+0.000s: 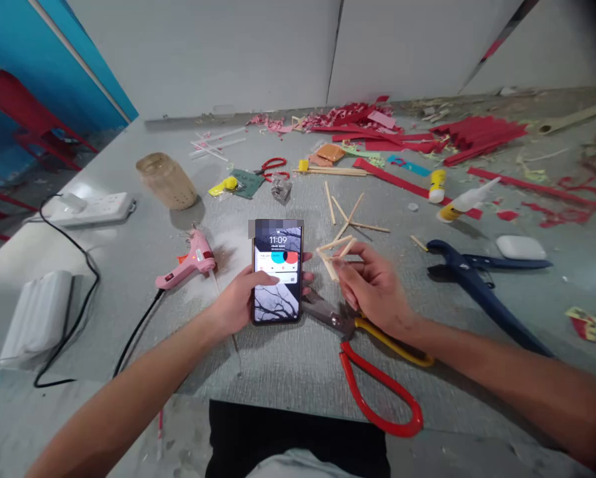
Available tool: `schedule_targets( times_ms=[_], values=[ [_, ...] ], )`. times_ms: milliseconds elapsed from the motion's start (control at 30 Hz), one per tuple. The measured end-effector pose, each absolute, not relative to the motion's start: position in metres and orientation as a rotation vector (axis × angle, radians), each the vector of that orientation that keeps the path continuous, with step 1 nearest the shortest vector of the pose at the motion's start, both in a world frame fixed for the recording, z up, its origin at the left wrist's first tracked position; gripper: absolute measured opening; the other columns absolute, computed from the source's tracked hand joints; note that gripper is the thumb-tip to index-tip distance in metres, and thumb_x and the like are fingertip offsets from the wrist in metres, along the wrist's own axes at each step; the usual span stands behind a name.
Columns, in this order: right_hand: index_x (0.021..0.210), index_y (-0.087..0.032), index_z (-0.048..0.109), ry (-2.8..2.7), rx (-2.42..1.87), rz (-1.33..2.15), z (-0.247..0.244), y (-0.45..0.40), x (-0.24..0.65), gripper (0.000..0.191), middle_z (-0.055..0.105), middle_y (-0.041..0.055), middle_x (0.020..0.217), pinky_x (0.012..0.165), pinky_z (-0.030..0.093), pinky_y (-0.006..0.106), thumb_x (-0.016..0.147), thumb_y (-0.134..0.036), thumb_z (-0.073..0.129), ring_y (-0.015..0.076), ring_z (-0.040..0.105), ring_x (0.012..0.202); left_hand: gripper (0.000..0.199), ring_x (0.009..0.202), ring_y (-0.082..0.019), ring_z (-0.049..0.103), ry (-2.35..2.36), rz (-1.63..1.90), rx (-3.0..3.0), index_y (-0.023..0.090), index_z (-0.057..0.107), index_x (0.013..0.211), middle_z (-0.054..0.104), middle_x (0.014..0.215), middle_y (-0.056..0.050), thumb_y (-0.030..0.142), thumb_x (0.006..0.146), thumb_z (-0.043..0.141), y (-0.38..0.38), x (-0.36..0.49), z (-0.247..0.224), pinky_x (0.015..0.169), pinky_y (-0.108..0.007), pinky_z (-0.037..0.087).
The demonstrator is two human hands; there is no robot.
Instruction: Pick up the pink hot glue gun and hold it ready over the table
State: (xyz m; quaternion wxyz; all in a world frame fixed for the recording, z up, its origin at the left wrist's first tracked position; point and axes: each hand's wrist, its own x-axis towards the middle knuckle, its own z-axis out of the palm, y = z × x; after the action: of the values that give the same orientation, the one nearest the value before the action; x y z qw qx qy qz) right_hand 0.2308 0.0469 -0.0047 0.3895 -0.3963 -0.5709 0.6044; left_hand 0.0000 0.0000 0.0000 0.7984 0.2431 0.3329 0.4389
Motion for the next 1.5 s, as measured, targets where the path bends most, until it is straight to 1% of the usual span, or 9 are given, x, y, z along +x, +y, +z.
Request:
schedule_targets(
  times_ms=[200, 367, 533, 700, 767, 967, 1133, 1300, 1500],
  values=[
    [0.097, -0.027, 0.056, -1.44, -1.005, 1.553, -0.004, 0.047, 0.23, 0.046, 0.046, -0.0124, 0.046, 0.035, 0.026, 0.023, 0.089, -0.07, 0.072, 0.0076, 0.036, 0.034, 0.068, 0.111, -0.036, 0.074, 0.623, 0.933, 0.462, 0.006, 0.059, 0.147, 0.074, 0.13, -0.024, 0.038, 0.087, 0.063, 0.001, -0.004, 0.001, 0.102, -0.048, 0.05],
    [0.098, -0.027, 0.056, -1.46, -0.997, 1.552, -0.003, 0.046, 0.23, 0.047, 0.046, -0.0128, 0.046, 0.036, 0.025, 0.022, 0.089, -0.07, 0.072, 0.0067, 0.034, 0.035, 0.071, 0.116, -0.036, 0.072, 0.613, 0.924, 0.47, 0.005, 0.058, 0.147, 0.073, 0.131, -0.025, 0.042, 0.086, 0.062, 0.001, -0.005, -0.003, 0.106, -0.048, 0.047],
    [0.1, -0.026, 0.055, -1.465, -0.984, 1.557, -0.005, 0.047, 0.23, 0.045, 0.046, -0.0135, 0.048, 0.036, 0.024, 0.022, 0.091, -0.068, 0.07, 0.0063, 0.034, 0.035, 0.068, 0.113, -0.036, 0.073, 0.607, 0.945, 0.47, 0.004, 0.061, 0.144, 0.074, 0.129, -0.025, 0.037, 0.084, 0.061, 0.0, -0.002, -0.001, 0.108, -0.05, 0.047],
    [0.099, -0.026, 0.056, -1.426, -0.996, 1.571, -0.007, 0.048, 0.23, 0.044, 0.047, -0.0132, 0.046, 0.036, 0.026, 0.021, 0.091, -0.067, 0.072, 0.0064, 0.035, 0.035, 0.07, 0.115, -0.035, 0.073, 0.591, 0.955, 0.506, 0.009, 0.062, 0.143, 0.075, 0.13, -0.02, 0.019, 0.073, 0.061, 0.0, -0.001, 0.0, 0.108, -0.049, 0.048],
    [0.099, -0.026, 0.057, -1.414, -1.002, 1.573, -0.008, 0.048, 0.23, 0.044, 0.047, -0.0129, 0.045, 0.036, 0.026, 0.021, 0.091, -0.066, 0.073, 0.0068, 0.035, 0.035, 0.072, 0.116, -0.034, 0.072, 0.589, 0.958, 0.515, 0.009, 0.063, 0.143, 0.075, 0.131, -0.02, 0.016, 0.071, 0.06, -0.001, -0.001, -0.001, 0.107, -0.049, 0.049],
    [0.101, -0.026, 0.057, -1.374, -1.009, 1.498, -0.009, 0.06, 0.232, 0.042, 0.053, -0.0114, 0.051, 0.039, 0.035, 0.021, 0.089, -0.061, 0.077, 0.0081, 0.044, 0.038, 0.078, 0.115, -0.036, 0.073, 0.569, 0.957, 0.5, 0.005, 0.06, 0.145, 0.074, 0.132, -0.023, 0.02, 0.069, 0.058, 0.0, -0.002, -0.005, 0.109, -0.05, 0.048],
    [0.1, -0.025, 0.055, -1.383, -1.043, 1.41, -0.016, 0.076, 0.235, 0.042, 0.058, -0.0099, 0.06, 0.041, 0.041, 0.023, 0.087, -0.057, 0.08, 0.0086, 0.049, 0.044, 0.078, 0.116, -0.035, 0.073, 0.57, 0.977, 0.47, 0.007, 0.062, 0.145, 0.074, 0.133, -0.021, 0.022, 0.068, 0.058, 0.001, -0.001, -0.006, 0.111, -0.051, 0.047],
    [0.105, -0.024, 0.056, -1.514, -1.035, 1.369, -0.023, 0.076, 0.237, 0.034, 0.058, -0.0084, 0.065, 0.046, 0.045, 0.023, 0.095, -0.052, 0.072, 0.0096, 0.052, 0.049, 0.075, 0.12, -0.037, 0.071, 0.57, 0.997, 0.46, 0.009, 0.064, 0.143, 0.072, 0.136, -0.02, 0.022, 0.069, 0.057, 0.0, 0.0, -0.006, 0.111, -0.053, 0.047],
    [0.112, -0.023, 0.061, -1.785, -1.011, 1.263, -0.028, 0.068, 0.238, 0.028, 0.068, -0.0004, 0.085, 0.058, 0.053, 0.027, 0.1, -0.048, 0.066, 0.013, 0.065, 0.065, 0.075, 0.127, -0.037, 0.068, 0.549, 0.999, 0.461, 0.009, 0.063, 0.144, 0.063, 0.15, -0.018, 0.023, 0.071, 0.056, 0.0, -0.002, -0.007, 0.113, -0.052, 0.047]
  ],
)
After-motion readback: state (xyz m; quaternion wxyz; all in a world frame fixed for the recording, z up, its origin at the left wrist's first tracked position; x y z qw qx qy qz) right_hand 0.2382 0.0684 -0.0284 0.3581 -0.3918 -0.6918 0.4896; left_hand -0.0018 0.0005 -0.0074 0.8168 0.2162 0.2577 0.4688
